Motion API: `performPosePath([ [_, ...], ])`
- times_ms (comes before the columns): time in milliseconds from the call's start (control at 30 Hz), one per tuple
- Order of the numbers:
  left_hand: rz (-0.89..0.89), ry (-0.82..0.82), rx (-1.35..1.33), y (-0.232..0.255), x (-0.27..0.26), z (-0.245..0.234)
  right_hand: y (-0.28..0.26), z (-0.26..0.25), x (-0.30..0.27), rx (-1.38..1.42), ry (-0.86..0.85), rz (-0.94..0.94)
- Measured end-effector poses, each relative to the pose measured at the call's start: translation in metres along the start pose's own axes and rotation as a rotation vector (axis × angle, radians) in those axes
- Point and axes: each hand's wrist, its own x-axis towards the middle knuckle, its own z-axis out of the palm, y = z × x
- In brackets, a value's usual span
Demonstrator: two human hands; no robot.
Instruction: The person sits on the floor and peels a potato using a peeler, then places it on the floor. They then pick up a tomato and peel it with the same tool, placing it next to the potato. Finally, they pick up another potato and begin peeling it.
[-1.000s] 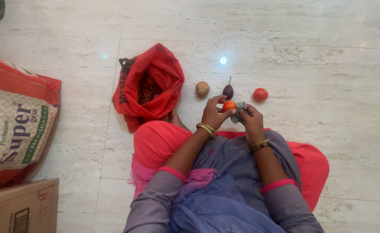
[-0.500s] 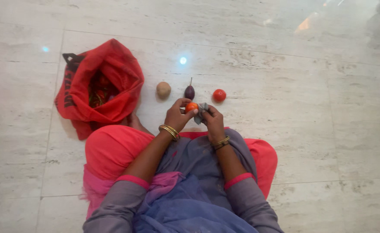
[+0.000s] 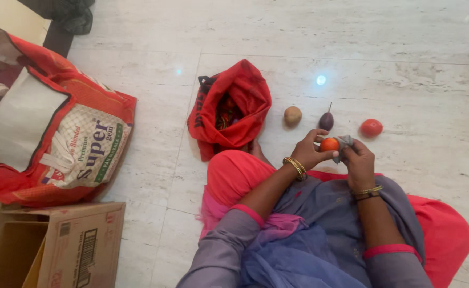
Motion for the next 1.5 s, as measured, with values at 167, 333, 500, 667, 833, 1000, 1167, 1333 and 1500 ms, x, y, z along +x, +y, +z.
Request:
performPosePath([
  [167,0.115,0.085,-0.061,-0.007,0.009,0.002,-0.006,0.003,-0.002,0.011,0.02,0.001],
  [333,0.084,0.009,-0.025,-0.005,0.006,-0.005,0.003,-0.002,0.003,0.045,0.016,-0.013],
  [500,-0.003,-0.079,-0.073,0.009,0.002,-0.006,0.0,-0.004,0.002,0.051,0.031,-0.007],
  [667,-0.051,0.101,-0.108,0.006,0.004,-0.009,-0.001,0.004,-0.001,0.018,-0.033,-0.016],
  [833,-0.02,0.108,-0.026,0.001,0.007,-0.009,0.0,0.007,-0.004,-0.033,-0.065,-0.049],
  [1000,0.001,-0.052,-0.018,-0.003,0.006,-0.004,-0.002,0.0,-0.002,-0.021,0.025,-0.036],
  [1167,-0.06,0.18,-0.025,-0.008,0.013,-0.006,-0.001,0.005,-0.002,-0.026,-0.039,-0.04],
  [1333,-0.02,0.09,-0.06,-0.003,0.013,-0.003,-0.006,0.001,-0.004,-0.059,-0.034,-0.052],
  [1500,0.105,-0.01,-0.044,0.002,0.009,-0.002,-0.011,-0.001,-0.004,0.012,0.012,-0.036],
])
